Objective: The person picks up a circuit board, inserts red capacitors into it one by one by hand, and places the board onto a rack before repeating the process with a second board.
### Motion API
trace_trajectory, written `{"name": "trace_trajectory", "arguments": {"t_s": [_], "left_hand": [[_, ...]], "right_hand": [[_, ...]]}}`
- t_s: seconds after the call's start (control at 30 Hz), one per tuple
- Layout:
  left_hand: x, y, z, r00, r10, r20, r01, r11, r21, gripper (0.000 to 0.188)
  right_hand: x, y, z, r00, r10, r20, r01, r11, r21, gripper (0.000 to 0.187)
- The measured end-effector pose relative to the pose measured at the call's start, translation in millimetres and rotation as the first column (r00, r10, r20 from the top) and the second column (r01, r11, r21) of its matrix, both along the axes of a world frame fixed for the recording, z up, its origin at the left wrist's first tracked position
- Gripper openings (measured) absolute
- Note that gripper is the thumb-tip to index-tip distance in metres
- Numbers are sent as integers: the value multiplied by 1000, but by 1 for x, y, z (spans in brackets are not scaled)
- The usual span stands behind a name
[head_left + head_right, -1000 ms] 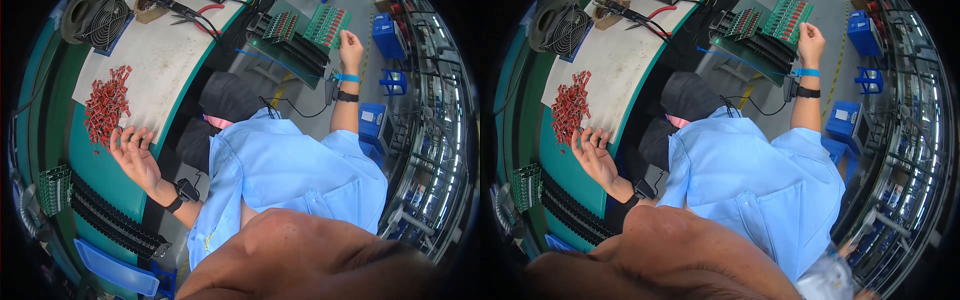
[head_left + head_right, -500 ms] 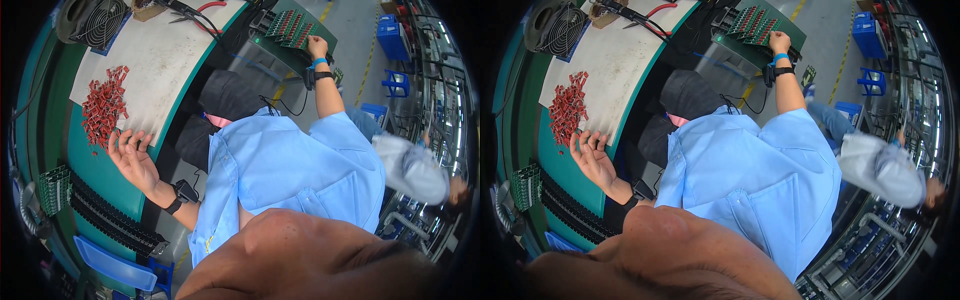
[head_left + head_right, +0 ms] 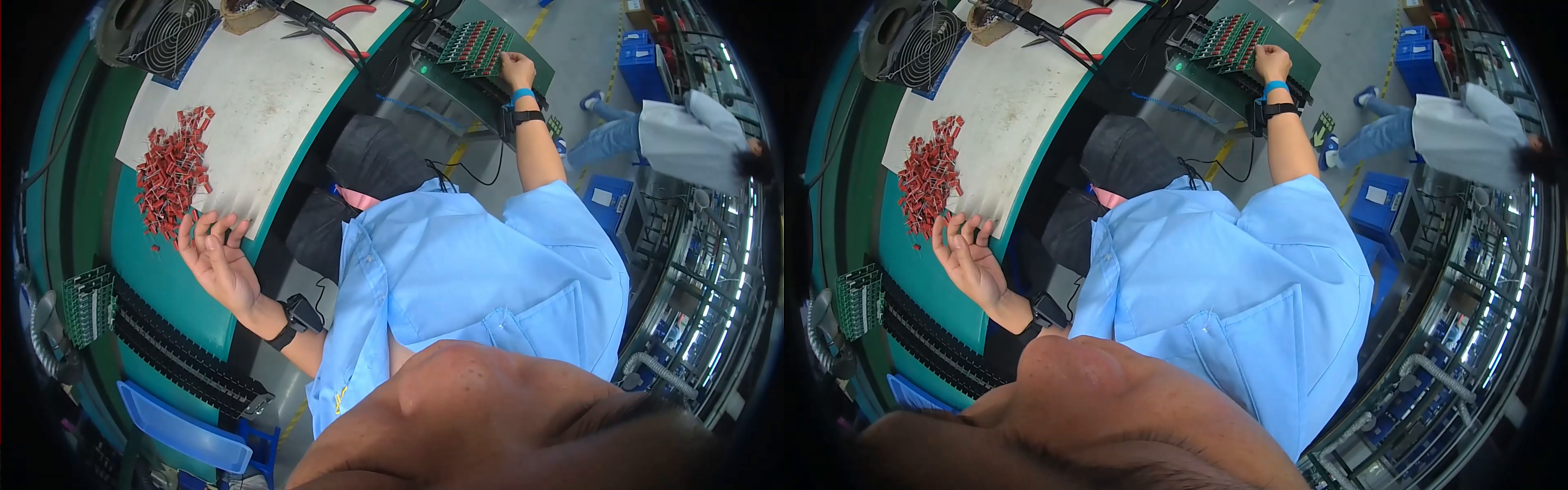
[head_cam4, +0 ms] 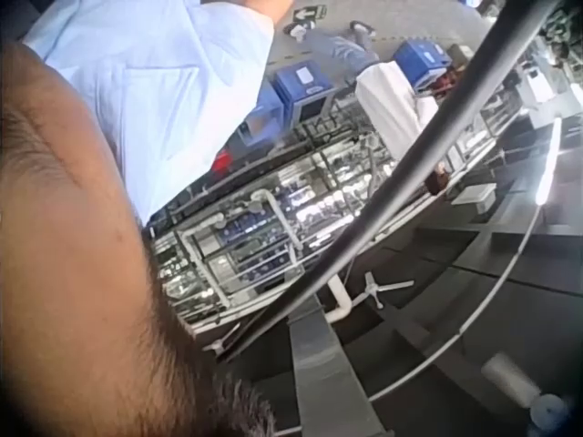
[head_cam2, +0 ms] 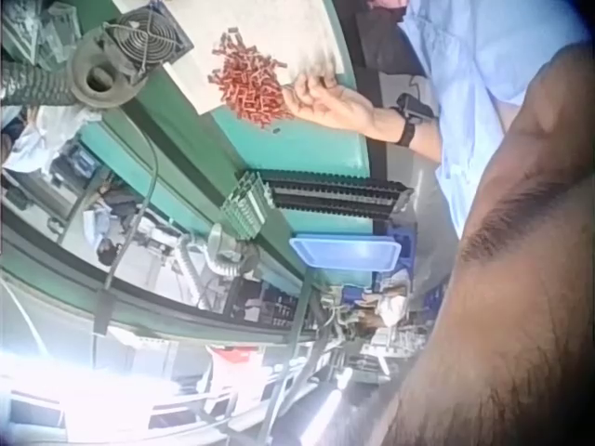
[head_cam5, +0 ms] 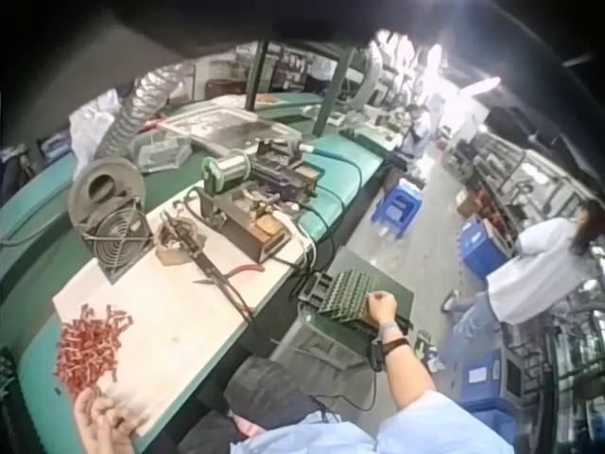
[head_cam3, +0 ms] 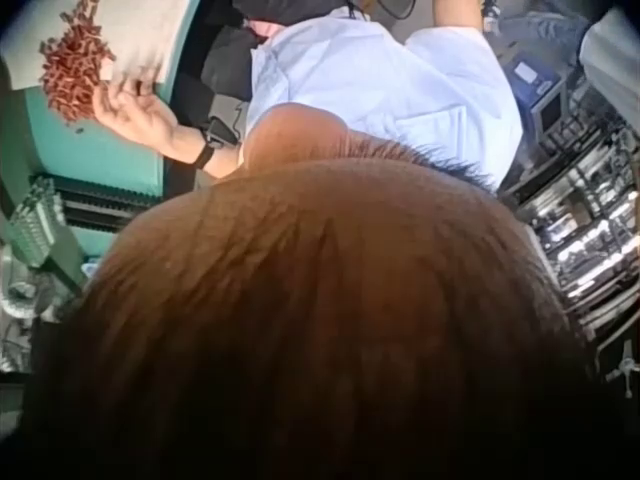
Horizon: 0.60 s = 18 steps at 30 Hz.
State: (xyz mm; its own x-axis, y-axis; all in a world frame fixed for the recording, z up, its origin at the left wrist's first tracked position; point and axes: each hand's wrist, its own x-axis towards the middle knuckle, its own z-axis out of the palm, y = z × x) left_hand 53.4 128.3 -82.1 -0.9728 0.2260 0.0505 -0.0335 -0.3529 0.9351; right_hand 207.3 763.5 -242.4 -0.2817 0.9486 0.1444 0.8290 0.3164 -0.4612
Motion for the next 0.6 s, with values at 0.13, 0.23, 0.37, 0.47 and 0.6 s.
{"name": "trace_trajectory", "arguments": {"t_s": [0.13,0.23,0.37,0.47,0.6], "left_hand": [[0,0,0,1000,3,6,-3,1000,4,43],[-1,2,-2,1000,-3,0,3,1000,23,44],[-5,5,0,1000,-5,-2,5,1000,24,44],[-5,2,0,1000,-9,12,9,999,35,45],[1,-4,-3,1000,23,12,-24,998,56,46]], "right_hand": [[-6,2,6,1000,11,-28,-13,999,-50,36],[-2,6,12,1000,-16,-16,14,993,-121,36],[12,6,23,995,-68,-69,61,993,-97,37],[3,-26,57,959,5,-283,8,999,45,38],[-43,-109,122,686,239,-687,-350,937,-24,27]]}}
